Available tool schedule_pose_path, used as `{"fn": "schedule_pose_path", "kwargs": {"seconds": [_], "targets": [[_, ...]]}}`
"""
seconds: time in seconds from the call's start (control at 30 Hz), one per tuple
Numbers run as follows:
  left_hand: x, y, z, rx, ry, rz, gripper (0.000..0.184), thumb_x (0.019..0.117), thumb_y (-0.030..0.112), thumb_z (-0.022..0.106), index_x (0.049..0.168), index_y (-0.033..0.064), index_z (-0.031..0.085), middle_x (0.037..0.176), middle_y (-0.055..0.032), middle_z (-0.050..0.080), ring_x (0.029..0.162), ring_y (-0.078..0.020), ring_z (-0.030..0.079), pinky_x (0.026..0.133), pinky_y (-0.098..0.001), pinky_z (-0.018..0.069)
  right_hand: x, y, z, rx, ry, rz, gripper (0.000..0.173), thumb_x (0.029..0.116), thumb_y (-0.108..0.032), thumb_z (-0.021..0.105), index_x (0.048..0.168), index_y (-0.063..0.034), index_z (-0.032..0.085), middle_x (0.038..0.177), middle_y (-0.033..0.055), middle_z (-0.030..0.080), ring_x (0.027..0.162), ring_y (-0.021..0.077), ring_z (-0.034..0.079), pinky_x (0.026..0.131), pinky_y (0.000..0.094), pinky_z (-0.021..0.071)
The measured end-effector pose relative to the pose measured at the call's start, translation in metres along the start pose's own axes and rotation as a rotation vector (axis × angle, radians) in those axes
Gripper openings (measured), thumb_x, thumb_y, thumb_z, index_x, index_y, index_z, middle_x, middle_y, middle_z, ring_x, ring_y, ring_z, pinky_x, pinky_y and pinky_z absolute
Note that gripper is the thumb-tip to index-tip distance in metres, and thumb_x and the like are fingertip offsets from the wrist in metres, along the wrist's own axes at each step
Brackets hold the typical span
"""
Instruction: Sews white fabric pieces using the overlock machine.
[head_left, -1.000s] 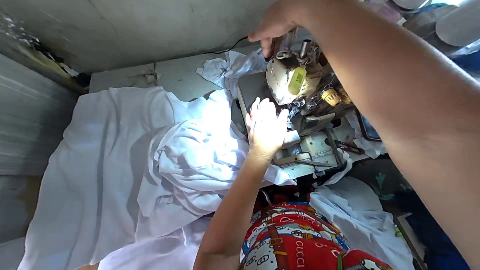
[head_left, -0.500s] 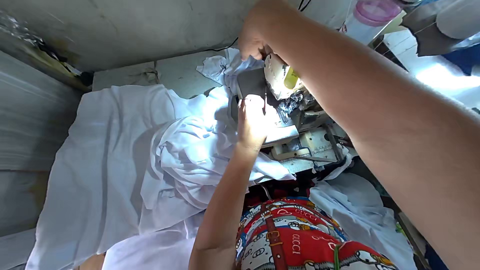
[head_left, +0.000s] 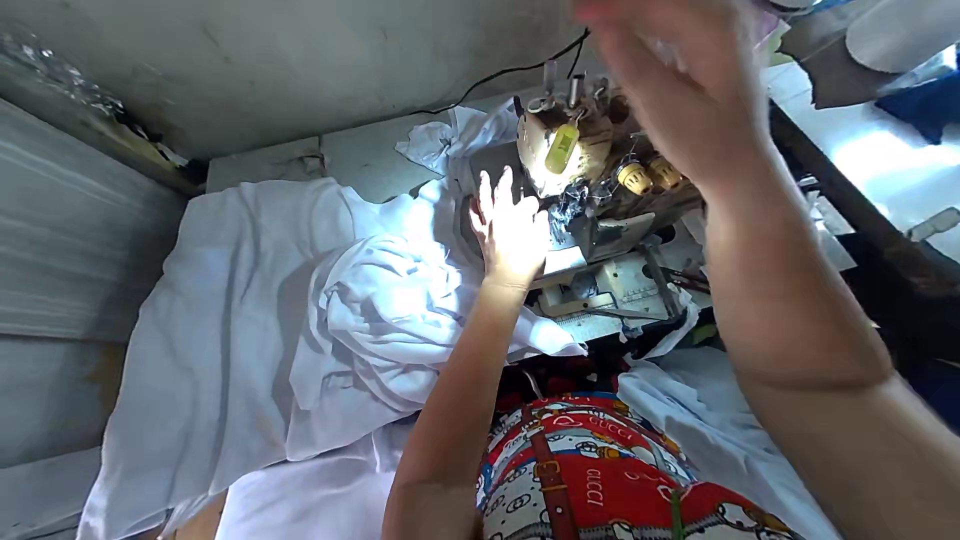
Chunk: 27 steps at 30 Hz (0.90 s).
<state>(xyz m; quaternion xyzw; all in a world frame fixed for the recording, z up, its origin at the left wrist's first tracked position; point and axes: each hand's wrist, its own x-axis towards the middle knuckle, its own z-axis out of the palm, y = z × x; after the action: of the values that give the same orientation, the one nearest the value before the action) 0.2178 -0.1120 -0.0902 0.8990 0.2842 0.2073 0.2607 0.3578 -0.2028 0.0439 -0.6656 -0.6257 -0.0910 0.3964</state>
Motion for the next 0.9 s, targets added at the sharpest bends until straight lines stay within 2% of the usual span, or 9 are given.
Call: {"fn": "schedule_pose_path", "kwargs": {"seconds": [0.07, 0.17, 0.3, 0.37, 0.43, 0.53, 0.67, 0.8, 0.9], "targets": [[0.003, -0.001, 0.002, 0.008, 0.008, -0.011, 0.024, 0.0962, 0.030, 0.068, 0.106, 0.0115, 0.079, 0.159, -0.0160, 0.043, 0.155, -0.0431, 0.019, 0.120, -0.0687, 0.0085, -0.049, -0.001, -0.016, 0.196, 0.162, -0.030, 0.039, 0.1090, -0.024, 0.042, 0.125, 0.0041, 0.065, 0.133, 0.0145, 0.062, 0.118, 0.0172, 0.063, 0.098, 0.0350, 0.0566], [0.006, -0.001, 0.009, 0.021, 0.050, 0.009, 0.026, 0.0918, 0.035, 0.072, 0.102, 0.0129, 0.080, 0.154, -0.0158, 0.049, 0.154, -0.0439, 0.021, 0.118, -0.0728, 0.0059, -0.111, -0.001, -0.022, 0.366, 0.180, 0.093, 0.032, 0.1088, -0.032, 0.047, 0.122, -0.0108, 0.066, 0.128, -0.0037, 0.063, 0.104, 0.0064, 0.067, 0.081, 0.0265, 0.0614], [0.002, -0.004, 0.003, 0.080, 0.088, 0.046, 0.021, 0.0954, 0.028, 0.066, 0.104, 0.0137, 0.078, 0.148, -0.0128, 0.055, 0.153, -0.0420, 0.023, 0.116, -0.0748, 0.0040, -0.165, 0.005, -0.014, 0.461, 0.077, 0.244, 0.024, 0.1067, -0.034, 0.053, 0.117, -0.0206, 0.070, 0.122, -0.0087, 0.066, 0.087, 0.0021, 0.068, 0.070, 0.0217, 0.0606], [-0.010, -0.009, -0.007, 0.092, 0.174, 0.140, 0.020, 0.0969, 0.020, 0.060, 0.105, 0.0104, 0.074, 0.143, -0.0146, 0.058, 0.150, -0.0420, 0.029, 0.118, -0.0713, 0.0103, -0.183, 0.008, -0.011, 0.522, 0.040, 0.308, 0.022, 0.1067, -0.032, 0.052, 0.116, -0.0236, 0.070, 0.116, -0.0106, 0.067, 0.082, 0.0006, 0.068, 0.070, 0.0202, 0.0603], [-0.018, -0.017, -0.024, 0.083, 0.266, 0.167, 0.020, 0.0976, 0.013, 0.060, 0.110, 0.0038, 0.072, 0.137, -0.0180, 0.061, 0.145, -0.0415, 0.038, 0.117, -0.0646, 0.0249, -0.194, 0.012, -0.006, 0.579, 0.030, 0.341, 0.022, 0.1072, -0.032, 0.052, 0.118, -0.0262, 0.071, 0.109, -0.0129, 0.070, 0.081, -0.0008, 0.068, 0.072, 0.0190, 0.0596], [-0.027, -0.041, -0.055, 0.080, 0.343, 0.184, 0.020, 0.1000, 0.009, 0.054, 0.106, -0.0037, 0.068, 0.130, -0.0239, 0.062, 0.138, -0.0424, 0.047, 0.111, -0.0589, 0.0375, -0.200, 0.014, 0.004, 0.574, -0.034, 0.381, 0.024, 0.1070, -0.026, 0.050, 0.114, -0.0154, 0.071, 0.104, -0.0091, 0.072, 0.083, -0.0021, 0.067, 0.075, 0.0181, 0.0587], [-0.065, -0.063, -0.092, -0.025, 0.210, 0.146, 0.027, 0.1037, 0.016, 0.051, 0.104, -0.0063, 0.065, 0.125, -0.0237, 0.061, 0.132, -0.0338, 0.051, 0.111, -0.0479, 0.0406, -0.196, 0.011, 0.025, 0.494, -0.142, 0.423, 0.029, 0.1050, -0.020, 0.050, 0.112, 0.0001, 0.071, 0.105, 0.0035, 0.072, 0.084, -0.0005, 0.067, 0.076, 0.0175, 0.0579], [-0.098, -0.063, -0.115, -0.319, -0.050, 0.214, 0.026, 0.1067, 0.033, 0.050, 0.098, 0.0124, 0.064, 0.118, 0.0040, 0.063, 0.123, -0.0028, 0.055, 0.105, -0.0267, 0.0480, -0.187, 0.002, 0.049, 0.546, -0.180, 0.453, 0.030, 0.1047, -0.019, 0.052, 0.119, 0.0014, 0.068, 0.102, 0.0059, 0.072, 0.082, 0.0002, 0.067, 0.073, 0.0176, 0.0576], [-0.099, -0.059, -0.114, -0.417, -0.298, 0.322, 0.027, 0.1075, 0.034, 0.050, 0.101, 0.0116, 0.064, 0.114, 0.0027, 0.067, 0.117, -0.0015, 0.059, 0.102, -0.0225, 0.0485, -0.179, -0.008, 0.068, 0.576, -0.141, 0.425, 0.030, 0.1040, -0.021, 0.054, 0.119, 0.0013, 0.068, 0.101, 0.0058, 0.070, 0.077, 0.0006, 0.064, 0.070, 0.0180, 0.0561]]}}
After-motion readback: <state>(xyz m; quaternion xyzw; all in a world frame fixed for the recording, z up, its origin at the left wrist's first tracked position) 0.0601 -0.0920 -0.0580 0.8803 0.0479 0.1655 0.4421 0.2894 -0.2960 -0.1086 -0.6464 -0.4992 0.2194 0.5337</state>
